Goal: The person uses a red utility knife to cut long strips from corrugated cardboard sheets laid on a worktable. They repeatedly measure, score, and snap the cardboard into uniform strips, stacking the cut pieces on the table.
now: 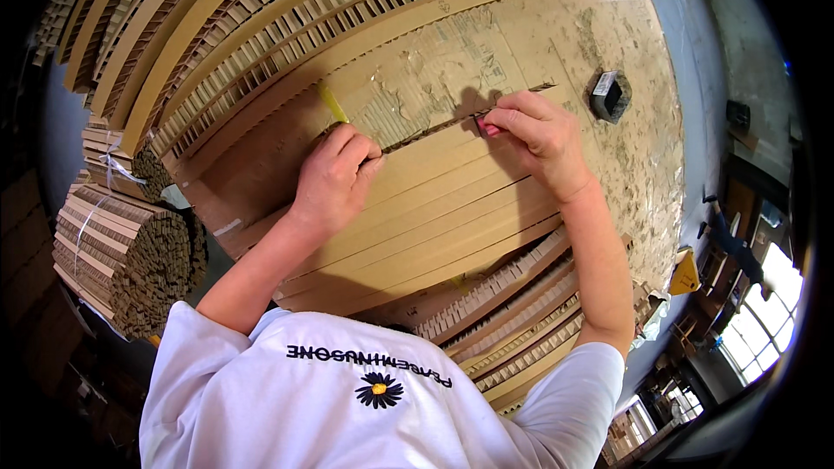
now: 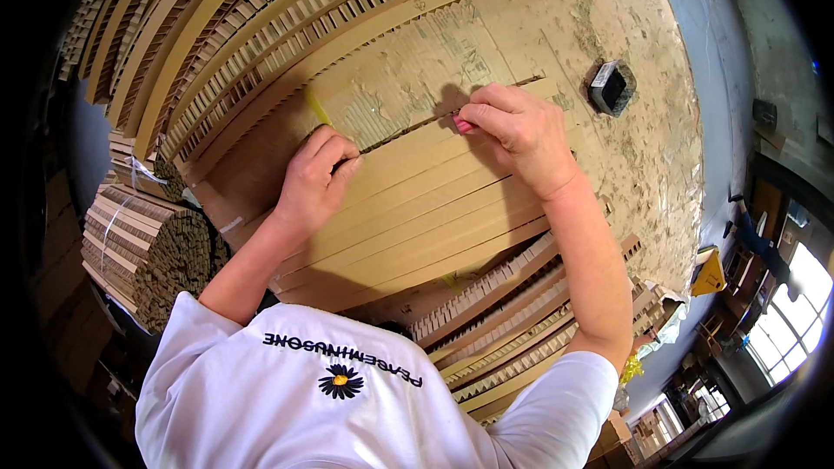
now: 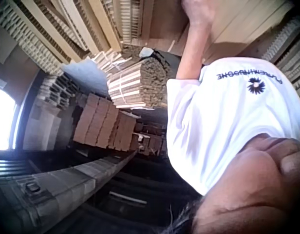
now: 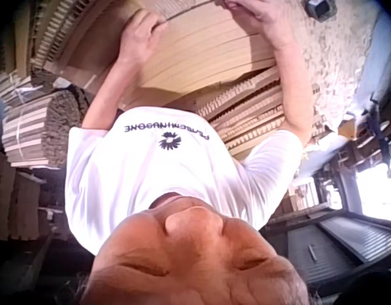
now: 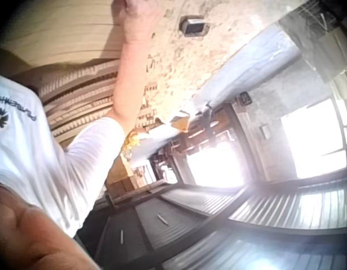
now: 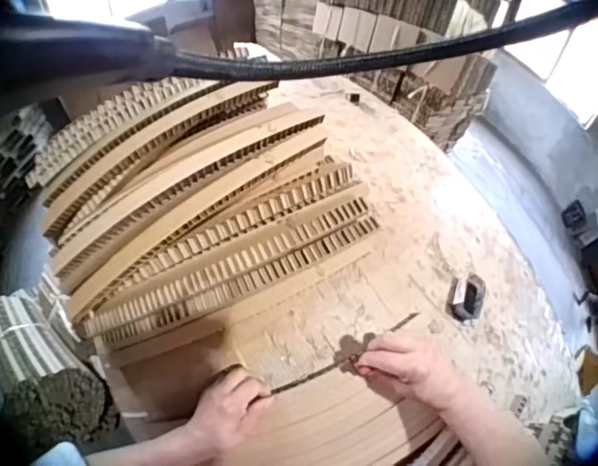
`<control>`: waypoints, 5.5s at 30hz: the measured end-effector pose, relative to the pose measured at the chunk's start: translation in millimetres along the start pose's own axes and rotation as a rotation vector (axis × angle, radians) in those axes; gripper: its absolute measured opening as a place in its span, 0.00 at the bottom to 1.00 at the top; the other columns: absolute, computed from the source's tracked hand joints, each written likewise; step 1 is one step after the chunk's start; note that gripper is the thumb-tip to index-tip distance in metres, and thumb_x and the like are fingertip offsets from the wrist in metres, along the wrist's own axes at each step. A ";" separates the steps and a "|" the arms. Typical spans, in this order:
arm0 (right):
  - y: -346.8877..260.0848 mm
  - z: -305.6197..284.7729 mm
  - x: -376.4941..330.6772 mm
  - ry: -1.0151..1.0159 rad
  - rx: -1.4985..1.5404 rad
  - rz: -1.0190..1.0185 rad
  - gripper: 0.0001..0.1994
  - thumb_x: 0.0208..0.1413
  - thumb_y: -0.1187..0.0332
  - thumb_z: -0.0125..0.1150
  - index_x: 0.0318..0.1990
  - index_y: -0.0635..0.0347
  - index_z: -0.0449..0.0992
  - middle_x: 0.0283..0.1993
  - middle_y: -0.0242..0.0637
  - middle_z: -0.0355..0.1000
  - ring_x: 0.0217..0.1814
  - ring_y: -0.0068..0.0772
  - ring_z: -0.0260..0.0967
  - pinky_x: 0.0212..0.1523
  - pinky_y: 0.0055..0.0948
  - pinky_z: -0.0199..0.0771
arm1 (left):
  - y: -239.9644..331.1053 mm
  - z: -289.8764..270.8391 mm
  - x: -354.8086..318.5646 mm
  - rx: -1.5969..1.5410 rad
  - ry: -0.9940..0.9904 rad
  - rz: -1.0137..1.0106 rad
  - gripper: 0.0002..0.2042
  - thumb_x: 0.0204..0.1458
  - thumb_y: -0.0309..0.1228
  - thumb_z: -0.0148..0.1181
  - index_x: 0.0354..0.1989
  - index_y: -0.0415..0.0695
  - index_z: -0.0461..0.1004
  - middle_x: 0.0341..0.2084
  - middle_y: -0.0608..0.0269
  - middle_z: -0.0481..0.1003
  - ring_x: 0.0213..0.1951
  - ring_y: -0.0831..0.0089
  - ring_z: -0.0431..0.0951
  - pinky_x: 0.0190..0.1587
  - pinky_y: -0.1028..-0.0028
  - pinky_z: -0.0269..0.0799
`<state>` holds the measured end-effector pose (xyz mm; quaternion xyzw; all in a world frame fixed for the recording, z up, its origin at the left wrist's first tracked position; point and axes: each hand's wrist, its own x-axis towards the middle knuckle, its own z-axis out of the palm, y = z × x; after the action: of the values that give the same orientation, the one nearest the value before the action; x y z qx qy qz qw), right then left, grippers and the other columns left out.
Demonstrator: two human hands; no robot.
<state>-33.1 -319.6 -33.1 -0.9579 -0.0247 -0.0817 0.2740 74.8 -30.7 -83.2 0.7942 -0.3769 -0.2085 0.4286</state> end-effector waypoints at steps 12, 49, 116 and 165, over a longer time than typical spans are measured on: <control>6.7 4.4 0.2 0.032 0.059 -0.003 0.09 0.47 0.75 0.71 0.36 0.51 0.81 0.38 0.28 0.78 0.35 0.35 0.78 0.30 0.30 0.76 | 0.7 -0.4 1.7 0.019 0.003 0.016 0.04 0.55 0.19 0.63 0.34 0.37 0.72 0.32 0.56 0.70 0.34 0.59 0.74 0.38 0.66 0.71; -17.4 0.2 -34.9 0.079 0.189 0.191 0.10 0.47 0.79 0.72 0.38 0.56 0.83 0.37 0.33 0.77 0.39 0.36 0.77 0.36 0.30 0.78 | 15.5 6.4 -9.5 0.104 -0.023 0.113 0.07 0.53 0.20 0.66 0.36 0.40 0.73 0.33 0.53 0.70 0.38 0.50 0.74 0.41 0.58 0.72; -54.0 -45.3 -31.4 0.409 0.157 0.238 0.13 0.49 0.86 0.69 0.42 0.64 0.83 0.42 0.40 0.76 0.43 0.35 0.75 0.43 0.28 0.76 | 83.3 -166.8 88.0 0.772 0.466 0.610 0.07 0.41 0.18 0.61 0.29 0.42 0.74 0.25 0.57 0.72 0.32 0.55 0.76 0.33 0.59 0.71; -11.8 5.5 -48.4 0.004 0.107 0.132 0.12 0.43 0.78 0.74 0.37 0.52 0.83 0.39 0.30 0.78 0.36 0.35 0.80 0.33 0.28 0.79 | 20.0 17.3 -33.9 0.054 -0.038 -0.029 0.08 0.50 0.24 0.68 0.33 0.43 0.74 0.33 0.57 0.71 0.36 0.52 0.74 0.39 0.56 0.70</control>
<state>-81.1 -306.7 -39.7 -0.9413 0.0345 -0.0640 0.3296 33.7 -20.3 -75.6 0.8068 -0.3788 -0.2195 0.3968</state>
